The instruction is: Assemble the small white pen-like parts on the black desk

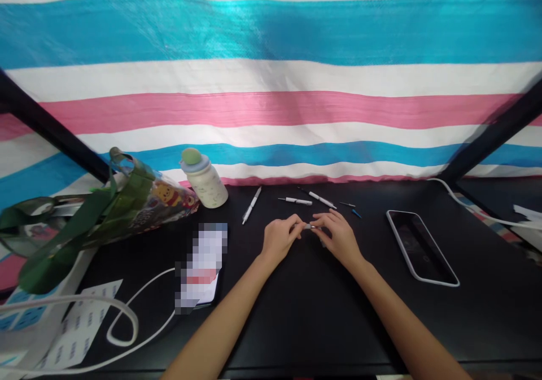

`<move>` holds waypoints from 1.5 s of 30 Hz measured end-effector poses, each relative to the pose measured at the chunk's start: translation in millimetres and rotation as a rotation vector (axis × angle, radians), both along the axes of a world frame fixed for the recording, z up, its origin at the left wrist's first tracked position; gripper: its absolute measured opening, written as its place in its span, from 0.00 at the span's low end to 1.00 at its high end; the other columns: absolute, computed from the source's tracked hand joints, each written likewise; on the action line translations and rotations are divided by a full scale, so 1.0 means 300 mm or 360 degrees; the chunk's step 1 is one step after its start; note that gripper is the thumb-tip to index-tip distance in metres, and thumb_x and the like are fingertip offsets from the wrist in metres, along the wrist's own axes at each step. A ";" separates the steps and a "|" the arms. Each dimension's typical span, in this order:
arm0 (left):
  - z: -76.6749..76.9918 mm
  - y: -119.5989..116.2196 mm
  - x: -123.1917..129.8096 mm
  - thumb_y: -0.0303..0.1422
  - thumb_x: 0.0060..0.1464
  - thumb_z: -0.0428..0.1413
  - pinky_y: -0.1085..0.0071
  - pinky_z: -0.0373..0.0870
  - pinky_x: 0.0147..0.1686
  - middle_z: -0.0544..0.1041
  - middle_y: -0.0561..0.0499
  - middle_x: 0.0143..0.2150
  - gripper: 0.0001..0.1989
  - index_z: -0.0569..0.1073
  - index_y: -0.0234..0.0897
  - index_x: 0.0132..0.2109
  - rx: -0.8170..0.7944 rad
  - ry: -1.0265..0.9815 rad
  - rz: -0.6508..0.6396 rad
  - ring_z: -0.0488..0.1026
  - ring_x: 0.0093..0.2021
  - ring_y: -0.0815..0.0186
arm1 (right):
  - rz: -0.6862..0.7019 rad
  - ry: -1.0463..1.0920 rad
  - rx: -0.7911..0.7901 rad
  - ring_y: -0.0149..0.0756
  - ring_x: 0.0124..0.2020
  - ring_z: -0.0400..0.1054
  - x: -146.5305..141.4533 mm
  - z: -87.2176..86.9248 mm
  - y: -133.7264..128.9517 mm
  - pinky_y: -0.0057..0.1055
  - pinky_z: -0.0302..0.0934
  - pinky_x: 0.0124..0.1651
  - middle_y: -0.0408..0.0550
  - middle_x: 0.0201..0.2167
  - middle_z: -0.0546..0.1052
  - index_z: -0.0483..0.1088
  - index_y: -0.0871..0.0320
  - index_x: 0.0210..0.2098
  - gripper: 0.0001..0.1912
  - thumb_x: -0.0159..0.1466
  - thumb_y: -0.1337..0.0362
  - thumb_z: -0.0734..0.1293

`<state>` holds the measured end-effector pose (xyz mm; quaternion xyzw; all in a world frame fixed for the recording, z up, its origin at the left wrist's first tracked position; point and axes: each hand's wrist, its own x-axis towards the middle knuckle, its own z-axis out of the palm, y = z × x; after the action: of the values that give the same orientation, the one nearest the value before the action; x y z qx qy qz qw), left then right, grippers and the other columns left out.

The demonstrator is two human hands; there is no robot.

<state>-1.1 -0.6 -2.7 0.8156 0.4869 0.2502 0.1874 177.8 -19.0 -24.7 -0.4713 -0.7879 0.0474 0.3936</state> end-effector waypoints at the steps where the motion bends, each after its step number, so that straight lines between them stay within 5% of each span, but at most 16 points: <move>1: -0.001 0.000 0.000 0.41 0.59 0.45 0.74 0.59 0.33 0.76 0.61 0.24 0.14 0.71 0.43 0.33 0.0017 -0.0002 0.0014 0.69 0.26 0.70 | -0.0024 0.0002 0.0007 0.37 0.42 0.69 0.001 -0.001 0.000 0.44 0.54 0.54 0.45 0.34 0.76 0.68 0.55 0.31 0.04 0.61 0.65 0.61; 7: -0.002 0.000 -0.004 0.43 0.60 0.41 0.77 0.59 0.28 0.74 0.59 0.22 0.18 0.71 0.41 0.31 -0.0110 -0.0112 0.0109 0.71 0.26 0.71 | -0.0180 0.0122 -0.0021 0.38 0.40 0.69 0.013 -0.009 -0.002 0.37 0.63 0.43 0.48 0.35 0.75 0.70 0.54 0.33 0.05 0.60 0.63 0.62; 16: 0.005 -0.004 -0.004 0.44 0.58 0.45 0.78 0.60 0.30 0.75 0.60 0.24 0.15 0.72 0.44 0.39 -0.0078 -0.0185 -0.0029 0.72 0.29 0.71 | -0.0148 0.0264 -0.0191 0.36 0.34 0.69 0.000 -0.003 -0.009 0.32 0.65 0.36 0.48 0.33 0.72 0.72 0.54 0.34 0.07 0.60 0.61 0.63; 29: -0.006 0.000 -0.003 0.40 0.56 0.50 0.76 0.64 0.37 0.77 0.57 0.34 0.10 0.73 0.45 0.42 -0.0090 -0.0281 -0.0112 0.72 0.36 0.69 | -0.0075 0.0335 -0.0282 0.37 0.34 0.69 0.016 -0.008 0.000 0.33 0.65 0.36 0.49 0.34 0.71 0.72 0.54 0.36 0.08 0.60 0.59 0.63; 45: -0.005 -0.006 0.000 0.40 0.56 0.52 0.76 0.64 0.36 0.74 0.56 0.34 0.09 0.74 0.44 0.40 0.0108 -0.0267 -0.0131 0.70 0.34 0.70 | -0.0117 0.0083 -0.0299 0.36 0.35 0.66 0.011 0.020 -0.010 0.31 0.60 0.37 0.48 0.31 0.70 0.71 0.55 0.30 0.15 0.64 0.58 0.56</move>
<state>-1.0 -2.6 -4.2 0.8170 0.4269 0.3260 0.2098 181.0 -22.0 -18.6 -0.5334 -0.7515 0.1188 0.3696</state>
